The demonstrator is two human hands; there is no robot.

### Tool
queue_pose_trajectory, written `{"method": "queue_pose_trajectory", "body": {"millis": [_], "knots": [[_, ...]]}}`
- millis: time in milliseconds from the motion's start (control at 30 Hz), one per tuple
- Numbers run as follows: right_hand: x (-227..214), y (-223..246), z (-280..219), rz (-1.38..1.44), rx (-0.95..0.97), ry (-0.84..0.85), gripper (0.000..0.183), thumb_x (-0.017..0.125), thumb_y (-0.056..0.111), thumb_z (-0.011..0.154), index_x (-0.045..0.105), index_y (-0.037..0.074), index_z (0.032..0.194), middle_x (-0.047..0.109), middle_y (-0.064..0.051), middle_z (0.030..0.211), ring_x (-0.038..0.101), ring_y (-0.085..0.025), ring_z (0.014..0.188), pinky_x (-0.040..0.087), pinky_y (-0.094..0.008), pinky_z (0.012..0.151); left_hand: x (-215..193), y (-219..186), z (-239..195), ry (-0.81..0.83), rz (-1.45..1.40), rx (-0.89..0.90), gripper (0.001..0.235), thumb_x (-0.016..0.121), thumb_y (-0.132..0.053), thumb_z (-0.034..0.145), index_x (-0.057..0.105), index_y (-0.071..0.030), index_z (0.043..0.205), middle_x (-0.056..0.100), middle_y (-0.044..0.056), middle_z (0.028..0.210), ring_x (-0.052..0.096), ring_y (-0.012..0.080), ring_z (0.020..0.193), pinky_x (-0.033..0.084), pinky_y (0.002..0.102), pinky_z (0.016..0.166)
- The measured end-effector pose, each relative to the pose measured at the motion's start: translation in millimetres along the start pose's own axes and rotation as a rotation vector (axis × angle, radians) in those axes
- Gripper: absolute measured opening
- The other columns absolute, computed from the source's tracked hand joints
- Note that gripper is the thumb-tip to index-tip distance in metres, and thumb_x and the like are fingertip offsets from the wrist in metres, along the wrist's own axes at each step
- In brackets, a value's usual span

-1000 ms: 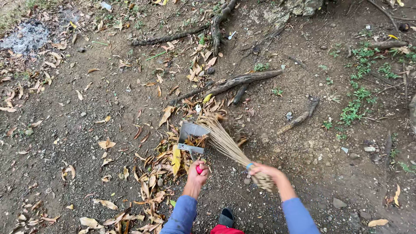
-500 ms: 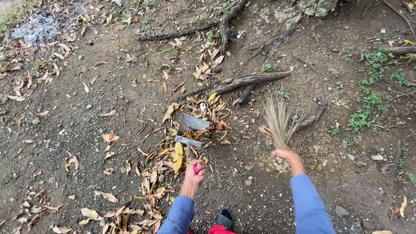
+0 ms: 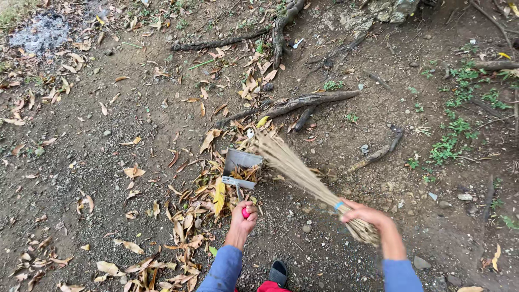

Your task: The person sweeps dry leaves on a dirt path using a traditional broom and a metal dustpan. They gather the leaves into piles and sweep them into the dustpan, moving along the path to clear different sections.

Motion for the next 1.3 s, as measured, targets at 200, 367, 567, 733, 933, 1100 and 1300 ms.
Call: {"method": "queue_pose_trajectory", "body": {"millis": [200,367,567,733,933,1100,1300], "knots": [[-20,-11,-50,0.076,0.117,-0.314,0.099,0.080,0.026,0.070,0.032,0.013,0.155,0.052,-0.014,0.140,0.061,-0.024,0.118,0.058,-0.040,0.093,4,-7,3,-0.047,0.062,0.069,0.006,0.057,-0.003,0.085,0.052,-0.006,0.083,0.045,-0.003,0.058,0.041,0.0088,0.043,0.025,0.023,0.033],[30,-31,6,0.382,0.254,-0.581,0.090,0.077,0.011,0.068,0.028,0.010,0.144,0.057,-0.023,0.121,0.069,-0.036,0.101,0.065,-0.045,0.079,4,-4,-1,-0.028,-0.019,0.033,0.013,0.058,-0.001,0.086,0.049,-0.008,0.081,0.046,-0.003,0.058,0.040,0.0085,0.043,0.025,0.023,0.032],[129,-26,54,0.545,0.317,-0.266,0.055,0.074,0.022,0.077,0.048,0.012,0.124,0.067,-0.013,0.081,0.067,-0.024,0.065,0.059,-0.032,0.052,13,-2,-3,0.037,-0.035,-0.019,0.013,0.058,-0.001,0.085,0.049,-0.009,0.078,0.047,-0.003,0.057,0.041,0.0082,0.042,0.025,0.023,0.032],[113,2,38,0.714,0.094,0.057,0.048,0.080,0.033,0.086,0.053,0.000,0.110,0.061,-0.008,0.071,0.059,-0.018,0.048,0.052,-0.031,0.038,17,-13,-10,0.088,-0.009,-0.048,0.017,0.059,-0.003,0.086,0.047,-0.009,0.077,0.045,-0.003,0.057,0.042,0.0087,0.043,0.025,0.024,0.032],[55,12,11,0.433,0.053,-0.315,0.058,0.074,0.019,0.072,0.055,0.022,0.126,0.063,-0.005,0.078,0.061,-0.015,0.054,0.052,-0.031,0.045,26,-44,-20,0.115,-0.032,-0.072,0.020,0.058,-0.005,0.086,0.045,-0.011,0.071,0.045,-0.002,0.055,0.042,0.0101,0.043,0.025,0.024,0.032],[79,29,57,0.366,0.150,-0.617,0.059,0.079,0.005,0.071,0.043,0.012,0.117,0.061,-0.008,0.092,0.070,-0.020,0.073,0.065,-0.038,0.061,27,-81,-26,0.119,0.004,-0.045,0.017,0.058,-0.007,0.086,0.048,-0.011,0.072,0.047,-0.003,0.055,0.041,0.0093,0.042,0.025,0.024,0.033],[250,55,143,0.691,0.290,-0.104,0.018,0.069,0.021,0.076,0.062,0.005,0.079,0.066,-0.011,0.062,0.061,-0.026,0.048,0.053,-0.040,0.042,21,-136,-44,0.140,0.013,-0.048,0.006,0.058,-0.004,0.084,0.053,-0.006,0.082,0.048,-0.002,0.058,0.043,0.0093,0.044,0.025,0.024,0.033]]}}
Point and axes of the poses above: each hand's wrist, its own z-axis towards the middle knuckle, its own x-axis out of the palm, y = z × x, the point moved 10 cm from there along z, towards the middle knuckle
